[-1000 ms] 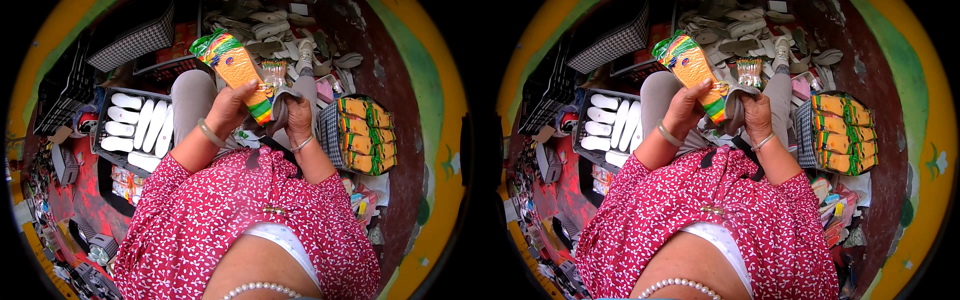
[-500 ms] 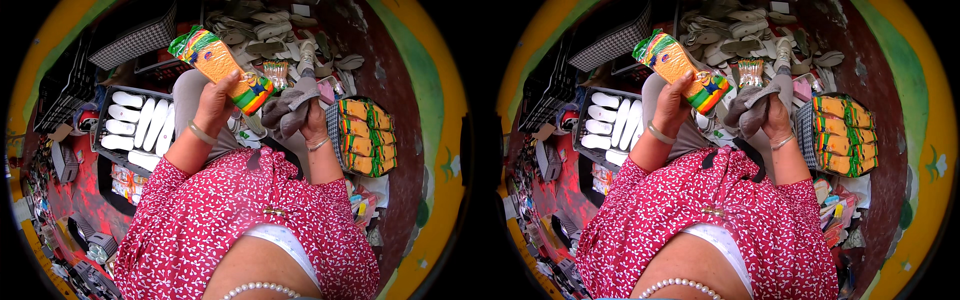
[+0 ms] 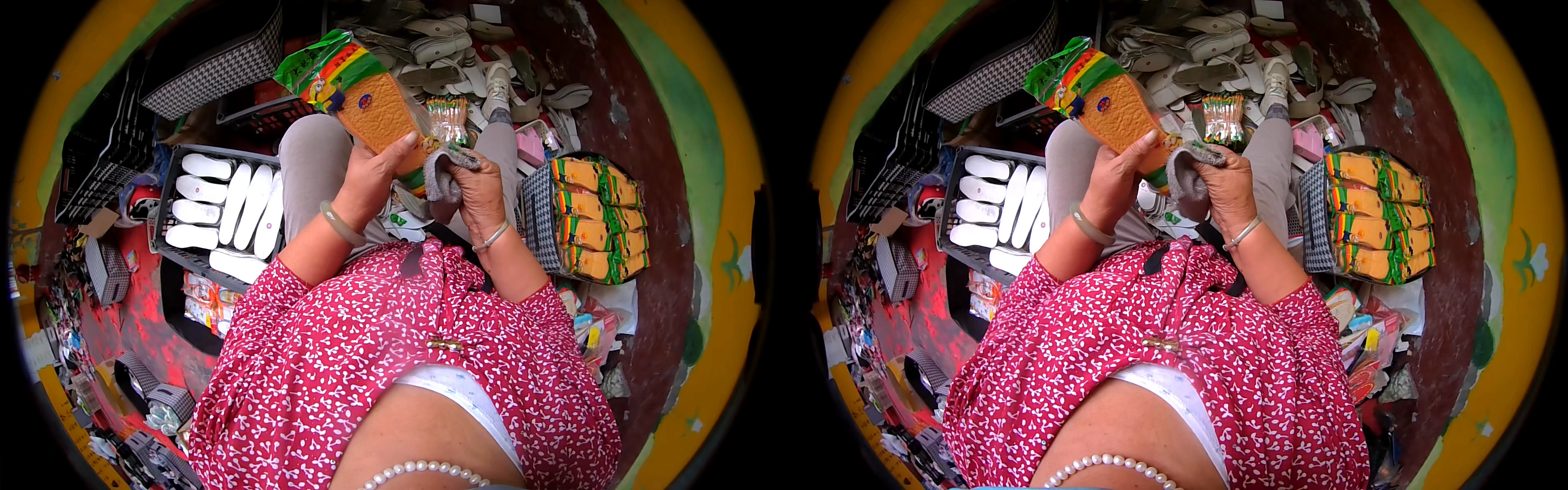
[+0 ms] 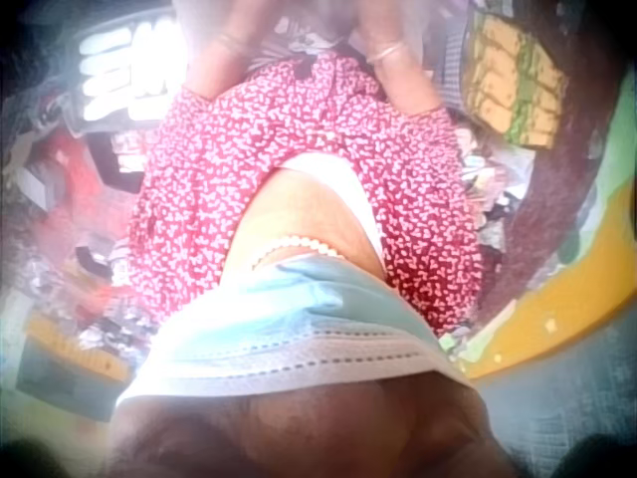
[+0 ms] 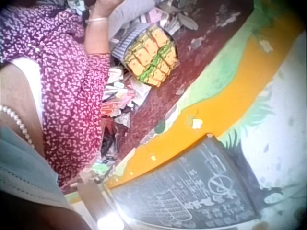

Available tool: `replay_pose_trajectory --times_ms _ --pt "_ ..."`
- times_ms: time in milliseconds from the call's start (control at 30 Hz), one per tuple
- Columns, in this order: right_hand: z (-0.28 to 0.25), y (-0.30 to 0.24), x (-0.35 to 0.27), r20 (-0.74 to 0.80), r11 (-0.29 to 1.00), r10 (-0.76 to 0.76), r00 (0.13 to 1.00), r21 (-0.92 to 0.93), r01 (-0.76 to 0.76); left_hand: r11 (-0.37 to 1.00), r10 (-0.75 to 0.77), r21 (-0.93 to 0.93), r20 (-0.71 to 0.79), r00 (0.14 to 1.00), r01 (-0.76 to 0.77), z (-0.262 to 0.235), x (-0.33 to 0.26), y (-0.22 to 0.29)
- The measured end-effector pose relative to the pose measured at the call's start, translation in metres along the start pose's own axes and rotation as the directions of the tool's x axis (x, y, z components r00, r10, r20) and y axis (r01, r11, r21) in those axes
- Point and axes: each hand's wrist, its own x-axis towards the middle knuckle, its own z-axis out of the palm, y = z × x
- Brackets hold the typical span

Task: The person cleans a shoe insole by hand with a cloth, wiping the top surface and edges before placing it back into a plastic sleeve.

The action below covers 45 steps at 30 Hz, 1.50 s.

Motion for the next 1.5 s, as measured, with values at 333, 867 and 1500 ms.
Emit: replay_pose_trajectory --times_ms 333,867,1500 --pt "-0.007 0.008 0.004 -0.120 0.856 -0.355 0.927 -0.439 0.272 0.987 -0.062 -0.143 0.036 0.997 0.066 0.012 -0.004 -0.005" --pt "-0.030 -0.008 0.006 0.158 0.972 0.089 0.983 0.202 -0.120 0.971 -0.067 -0.234 -0.058 0.996 0.052 -0.007 0.002 -0.003" --pt "-0.031 0.005 0.008 0.066 0.962 -0.038 0.997 0.272 0.019 0.984 -0.045 -0.173 0.017 0.999 0.047 0.012 -0.005 0.000"
